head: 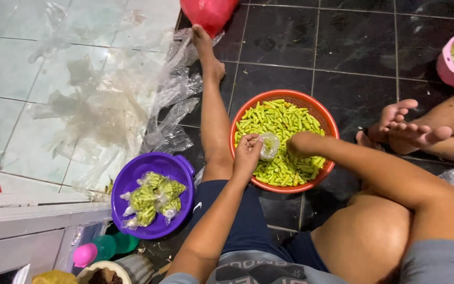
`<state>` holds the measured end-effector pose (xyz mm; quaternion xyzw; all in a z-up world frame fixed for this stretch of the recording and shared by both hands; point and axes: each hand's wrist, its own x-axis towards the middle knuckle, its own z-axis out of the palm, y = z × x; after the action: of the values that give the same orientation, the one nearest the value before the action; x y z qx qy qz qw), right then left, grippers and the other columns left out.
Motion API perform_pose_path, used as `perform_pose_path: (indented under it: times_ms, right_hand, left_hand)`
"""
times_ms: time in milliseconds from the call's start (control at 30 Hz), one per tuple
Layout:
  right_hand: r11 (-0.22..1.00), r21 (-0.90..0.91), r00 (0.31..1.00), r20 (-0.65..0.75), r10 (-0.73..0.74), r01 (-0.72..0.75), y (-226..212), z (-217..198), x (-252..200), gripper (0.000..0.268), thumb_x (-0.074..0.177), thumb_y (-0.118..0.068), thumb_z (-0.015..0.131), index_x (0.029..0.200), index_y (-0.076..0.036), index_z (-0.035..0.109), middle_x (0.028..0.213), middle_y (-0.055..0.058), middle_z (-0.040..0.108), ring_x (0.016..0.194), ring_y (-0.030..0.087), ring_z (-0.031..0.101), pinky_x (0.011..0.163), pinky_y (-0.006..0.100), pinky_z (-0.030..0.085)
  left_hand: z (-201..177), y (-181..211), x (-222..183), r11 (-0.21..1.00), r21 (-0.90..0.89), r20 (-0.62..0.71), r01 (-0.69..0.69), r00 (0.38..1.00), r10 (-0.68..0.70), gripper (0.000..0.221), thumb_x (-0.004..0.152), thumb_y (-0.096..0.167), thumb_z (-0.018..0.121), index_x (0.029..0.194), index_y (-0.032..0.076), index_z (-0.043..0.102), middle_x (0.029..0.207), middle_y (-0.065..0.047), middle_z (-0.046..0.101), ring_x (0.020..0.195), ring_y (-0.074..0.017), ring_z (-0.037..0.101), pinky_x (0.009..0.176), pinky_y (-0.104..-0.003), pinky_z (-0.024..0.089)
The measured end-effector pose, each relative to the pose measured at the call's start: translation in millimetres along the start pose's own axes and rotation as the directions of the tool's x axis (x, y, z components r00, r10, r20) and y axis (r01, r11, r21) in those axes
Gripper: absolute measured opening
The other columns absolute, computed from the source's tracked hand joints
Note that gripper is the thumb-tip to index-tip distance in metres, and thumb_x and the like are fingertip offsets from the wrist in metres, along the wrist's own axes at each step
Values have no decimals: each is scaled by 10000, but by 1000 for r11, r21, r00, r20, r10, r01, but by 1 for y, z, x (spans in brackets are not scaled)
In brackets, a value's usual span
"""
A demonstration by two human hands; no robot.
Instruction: A person is sitting on the floor manually packing small green vegetables from a large red bowl into small plastic bags.
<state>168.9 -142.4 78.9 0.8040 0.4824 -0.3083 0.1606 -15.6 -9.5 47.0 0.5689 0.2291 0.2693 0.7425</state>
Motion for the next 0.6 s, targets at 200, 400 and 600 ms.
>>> perform_pose_path:
  times_ms: [200,400,600]
  right_hand:
    - [891,424,898,-437,45,162,-25,-102,-119,290,803,-325,786,1021,-135,761,931,109,806,999,339,753,839,448,566]
    - [871,328,827,-544,-142,365,-39,-92,-113,244,813,-245,826,989,-103,735,961,127,765,975,363,742,839,477,579]
    - [805,503,868,-496,-31,316,-34,-82,-86,213,868,-240,777,1080,-226,758,892,-2,800,928,224,774,852,373,588]
  left_hand:
    - [18,1,15,999,-46,-10,22,1000,-22,211,948,158,709,1122,57,644,772,-21,652,548,-56,582,468,-187,473]
    - [28,7,21,999,-3,4,34,999,-34,203,929,142,712,1104,54,658,768,-5,648,565,-26,577,472,-172,487]
    - [21,19,25,997,-46,-7,65,998,-66,198,957,157,698,1107,35,657,757,-8,635,570,-28,565,494,-180,493]
